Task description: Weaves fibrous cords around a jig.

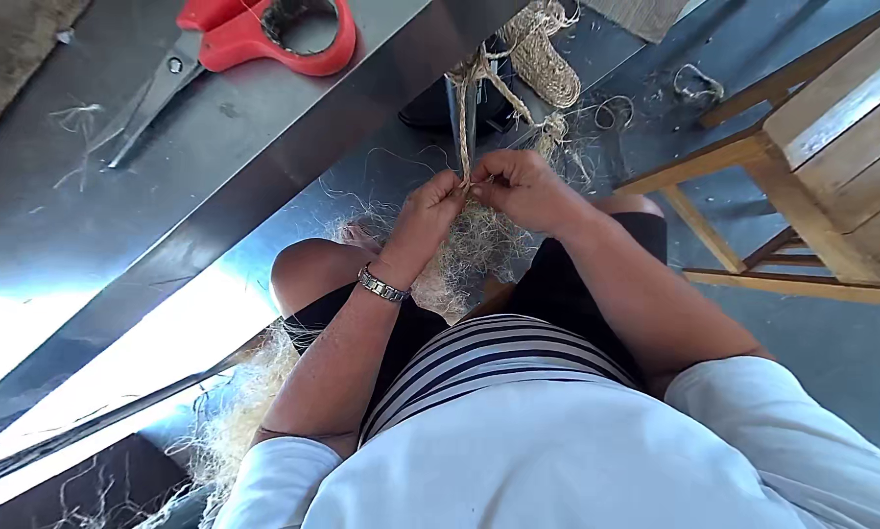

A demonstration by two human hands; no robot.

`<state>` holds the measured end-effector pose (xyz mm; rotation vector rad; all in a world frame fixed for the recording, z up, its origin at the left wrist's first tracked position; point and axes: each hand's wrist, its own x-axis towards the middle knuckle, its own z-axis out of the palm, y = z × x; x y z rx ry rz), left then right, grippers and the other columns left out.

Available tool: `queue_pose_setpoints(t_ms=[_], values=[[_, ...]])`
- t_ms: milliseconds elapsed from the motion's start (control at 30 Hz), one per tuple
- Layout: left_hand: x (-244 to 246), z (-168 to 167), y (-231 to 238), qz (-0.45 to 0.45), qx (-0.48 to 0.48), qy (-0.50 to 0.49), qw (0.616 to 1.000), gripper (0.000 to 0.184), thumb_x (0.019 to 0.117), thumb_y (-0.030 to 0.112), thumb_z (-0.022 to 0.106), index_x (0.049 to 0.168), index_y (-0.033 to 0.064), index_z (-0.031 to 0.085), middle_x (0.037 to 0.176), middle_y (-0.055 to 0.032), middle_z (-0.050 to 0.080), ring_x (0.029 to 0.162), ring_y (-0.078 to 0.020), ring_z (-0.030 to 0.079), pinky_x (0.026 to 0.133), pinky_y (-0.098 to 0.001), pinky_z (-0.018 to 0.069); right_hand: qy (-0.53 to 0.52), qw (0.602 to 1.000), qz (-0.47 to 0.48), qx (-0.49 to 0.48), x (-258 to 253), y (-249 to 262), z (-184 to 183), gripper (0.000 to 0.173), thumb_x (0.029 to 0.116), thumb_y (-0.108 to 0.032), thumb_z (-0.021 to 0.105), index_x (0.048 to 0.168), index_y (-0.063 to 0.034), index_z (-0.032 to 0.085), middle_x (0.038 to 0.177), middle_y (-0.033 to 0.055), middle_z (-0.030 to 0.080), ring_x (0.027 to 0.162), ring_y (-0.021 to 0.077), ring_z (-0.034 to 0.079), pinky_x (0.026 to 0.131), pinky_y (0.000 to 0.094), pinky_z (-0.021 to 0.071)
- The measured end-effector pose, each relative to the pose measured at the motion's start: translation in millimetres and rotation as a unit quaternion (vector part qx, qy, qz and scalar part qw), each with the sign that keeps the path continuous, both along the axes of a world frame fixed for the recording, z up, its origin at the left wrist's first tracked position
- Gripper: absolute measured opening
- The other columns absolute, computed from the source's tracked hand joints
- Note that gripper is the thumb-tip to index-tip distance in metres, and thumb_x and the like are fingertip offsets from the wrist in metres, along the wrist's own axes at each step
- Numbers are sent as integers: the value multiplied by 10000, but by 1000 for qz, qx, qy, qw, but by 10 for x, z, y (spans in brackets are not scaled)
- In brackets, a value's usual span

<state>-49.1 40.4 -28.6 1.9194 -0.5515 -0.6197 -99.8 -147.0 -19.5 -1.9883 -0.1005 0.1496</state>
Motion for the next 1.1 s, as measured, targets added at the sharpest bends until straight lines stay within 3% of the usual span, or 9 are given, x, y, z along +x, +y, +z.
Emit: queue_pose_setpoints(t_ms=[133, 300, 433, 567, 700, 800, 833, 933, 1100], values=[[-4, 15, -21, 12, 19, -3, 1000, 219, 1056, 172, 469, 888, 79, 575, 712, 35, 464, 624, -49, 437, 609, -243, 376, 118, 992, -13, 53, 11, 72, 170, 81, 1050, -87, 551, 1042, -23, 600, 804, 12, 647, 596, 31, 547, 571, 193, 463], [8, 29, -13, 10, 37, -19, 999, 232, 1054, 196, 481, 882, 77, 583, 724, 17, 487, 650, -69, 467, 636, -274, 398, 78, 990, -51, 109, 38, 94, 98, 58, 977, -52, 642, 927, -21, 642, 736, -28, 600, 646, 12, 552, 652, 188, 489], [-36, 380, 22, -38, 227, -140, 963, 327, 1091, 230, 428, 1099, 14, 674, 1082, -167, 646, 996, -322, 641, 852, -555, 499, 49, 995, -54, 66, 62, 109, 78, 82, 965, -75, 663, 909, -16, 653, 746, -6, 603, 647, 26, 554, 648, 206, 493], [-126, 655, 42, -45, 361, -234, 902, 314, 1083, 219, 409, 1060, 23, 653, 1104, -198, 647, 996, -394, 664, 761, -602, 499, 10, 998, -61, -18, 42, 155, 91, 118, 971, -125, 658, 915, -22, 672, 745, 6, 592, 649, 42, 529, 640, 237, 457], [-142, 591, 86, -19, 250, -197, 948, 310, 1064, 235, 475, 971, 20, 678, 1050, -176, 611, 988, -350, 619, 791, -566, 469, -17, 994, -103, -15, 4, 267, 69, 135, 966, -134, 647, 891, -26, 676, 733, 9, 611, 643, 55, 556, 642, 255, 478], [-160, 249, 68, 8, 113, -88, 990, 287, 1036, 219, 509, 1003, 37, 728, 1256, -135, 624, 1204, -263, 572, 981, -534, 448, 2, 989, -143, 43, -29, 361, 33, 127, 961, -111, 639, 894, -11, 680, 777, 38, 666, 681, 80, 637, 692, 291, 557], [-192, 159, 48, 21, 86, -66, 994, 284, 1045, 209, 500, 978, 31, 710, 1163, -114, 648, 1116, -214, 595, 946, -474, 467, 14, 986, -152, 59, -33, 370, 21, 122, 959, -107, 644, 892, -12, 680, 772, 35, 668, 670, 76, 630, 675, 284, 548], [-299, 126, 23, 37, 137, -83, 986, 316, 1062, 242, 466, 1018, 37, 703, 1032, -123, 665, 1039, -257, 620, 910, -544, 436, 50, 981, -157, 107, -52, 348, -5, 120, 978, -86, 631, 883, -15, 653, 700, 2, 633, 555, 32, 520, 531, 217, 426], [-467, 215, -60, 42, 270, -296, 915, 310, 1033, 246, 503, 1035, 61, 752, 1036, -178, 649, 1094, -381, 604, 888, -604, 412, 114, 963, -120, 213, -105, 308, -6, 156, 1046, -140, 561, 938, -47, 625, 710, -40, 583, 536, -1, 455, 504, 164, 371]])
